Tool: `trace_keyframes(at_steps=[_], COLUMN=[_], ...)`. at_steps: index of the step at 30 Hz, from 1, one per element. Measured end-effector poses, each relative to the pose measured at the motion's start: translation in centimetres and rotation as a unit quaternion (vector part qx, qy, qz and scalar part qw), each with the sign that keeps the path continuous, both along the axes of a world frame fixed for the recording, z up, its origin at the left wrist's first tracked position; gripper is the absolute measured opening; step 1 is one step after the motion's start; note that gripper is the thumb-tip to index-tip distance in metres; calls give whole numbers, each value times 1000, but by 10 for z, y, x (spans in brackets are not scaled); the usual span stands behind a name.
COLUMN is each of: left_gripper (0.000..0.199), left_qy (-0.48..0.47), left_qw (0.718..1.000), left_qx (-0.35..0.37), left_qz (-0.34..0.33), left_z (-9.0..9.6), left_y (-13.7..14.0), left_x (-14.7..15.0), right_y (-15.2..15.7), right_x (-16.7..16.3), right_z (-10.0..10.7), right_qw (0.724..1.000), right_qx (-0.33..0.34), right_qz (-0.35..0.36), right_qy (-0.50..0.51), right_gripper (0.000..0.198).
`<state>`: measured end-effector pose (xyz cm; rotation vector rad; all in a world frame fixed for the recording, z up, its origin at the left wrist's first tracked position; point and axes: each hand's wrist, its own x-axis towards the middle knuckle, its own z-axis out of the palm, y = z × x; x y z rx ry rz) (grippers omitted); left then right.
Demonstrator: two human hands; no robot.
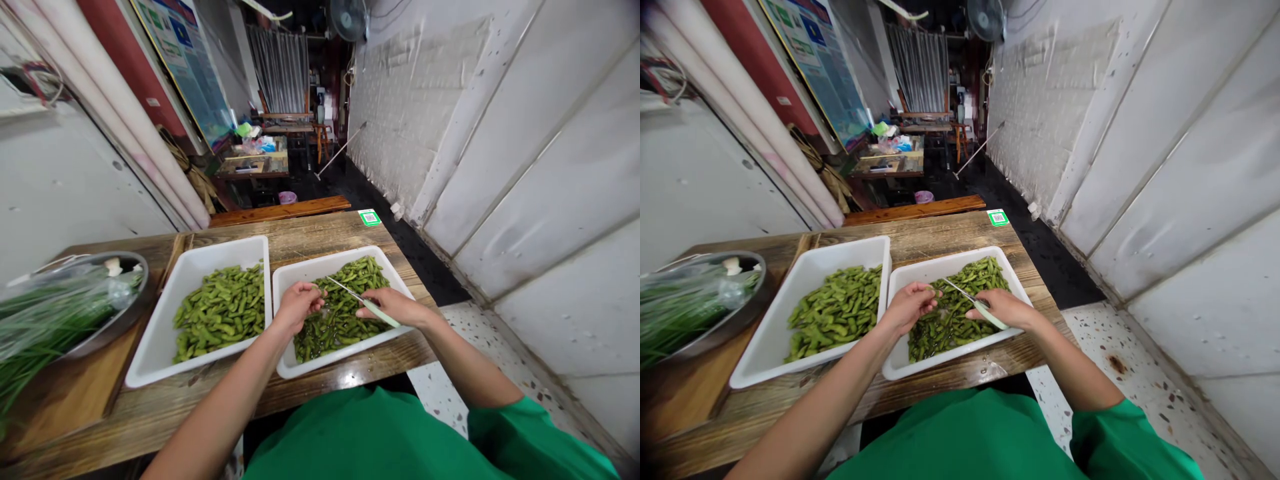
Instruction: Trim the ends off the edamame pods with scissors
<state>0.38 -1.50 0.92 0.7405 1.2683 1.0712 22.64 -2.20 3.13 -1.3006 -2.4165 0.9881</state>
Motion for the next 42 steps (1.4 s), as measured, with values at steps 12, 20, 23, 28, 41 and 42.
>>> trace_keyframes(at_steps=[12, 20, 23, 28, 41, 42], left_gripper=[22, 29, 27, 18, 16, 16], left_qy=[76, 11, 27, 147, 642, 649], left_qw=[985, 978, 978, 943, 622, 610], left_qx=[72, -30, 4, 135, 243, 252], left_qz=[-140, -205, -205, -265, -377, -378], left_z=[10, 10, 25, 47, -21, -23], left_y=[-8, -7, -1, 10, 34, 33], left_x=[10, 8, -3, -17, -20, -19], right_y=[-7, -6, -4, -5, -5, -5], right_x=[-3, 0, 6, 17, 17, 16], right_z=[5, -2, -1, -3, -12, -13], right_qw=[999, 1000, 999, 995, 993, 993], right_qx=[-15, 0, 6, -9, -12, -11], right_qz=[19, -5, -41, -85, -99, -100], right_qy=[29, 18, 27, 54, 62, 62], right_gripper=[45, 41, 40, 43, 41, 41])
